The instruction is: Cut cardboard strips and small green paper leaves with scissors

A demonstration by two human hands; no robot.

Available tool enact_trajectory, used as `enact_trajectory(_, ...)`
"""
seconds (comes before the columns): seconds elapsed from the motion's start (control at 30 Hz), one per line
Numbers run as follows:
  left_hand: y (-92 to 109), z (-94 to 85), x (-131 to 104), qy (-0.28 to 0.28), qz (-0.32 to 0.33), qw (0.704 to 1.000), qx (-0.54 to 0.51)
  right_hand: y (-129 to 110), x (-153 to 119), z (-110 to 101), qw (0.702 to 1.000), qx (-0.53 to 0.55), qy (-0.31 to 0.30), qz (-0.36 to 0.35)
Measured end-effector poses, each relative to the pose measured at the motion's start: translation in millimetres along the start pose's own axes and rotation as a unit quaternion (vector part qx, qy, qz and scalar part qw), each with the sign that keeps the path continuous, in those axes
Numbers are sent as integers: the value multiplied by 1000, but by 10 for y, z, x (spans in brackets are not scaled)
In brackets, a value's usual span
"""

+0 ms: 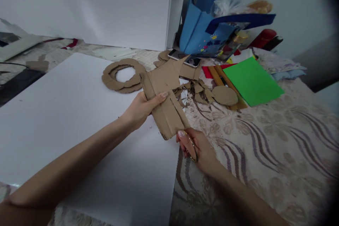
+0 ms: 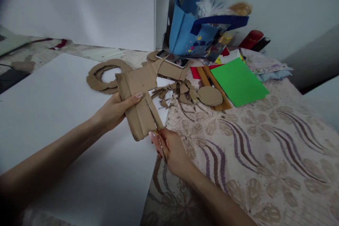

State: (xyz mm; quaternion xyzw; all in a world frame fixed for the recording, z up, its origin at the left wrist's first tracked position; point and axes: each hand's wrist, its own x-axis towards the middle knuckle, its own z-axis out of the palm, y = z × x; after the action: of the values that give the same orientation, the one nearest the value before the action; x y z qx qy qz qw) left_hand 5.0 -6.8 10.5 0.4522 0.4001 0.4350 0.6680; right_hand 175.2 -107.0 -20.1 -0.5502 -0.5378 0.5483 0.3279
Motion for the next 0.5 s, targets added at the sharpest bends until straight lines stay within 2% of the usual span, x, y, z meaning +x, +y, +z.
enact_trajectory(0.23,-13,-20,14,4,-49,999,-6,54,-7,8,999,-30,19,-12)
enact_trajectory(0.37,-11,-77,68,38,-68,997,-8,43,-3,-37,999,-39,-4,-24)
enact_trajectory(0.5,1,-99,84,34,-47,998,-18,-43,-29,-52,992,-102,-50,-44)
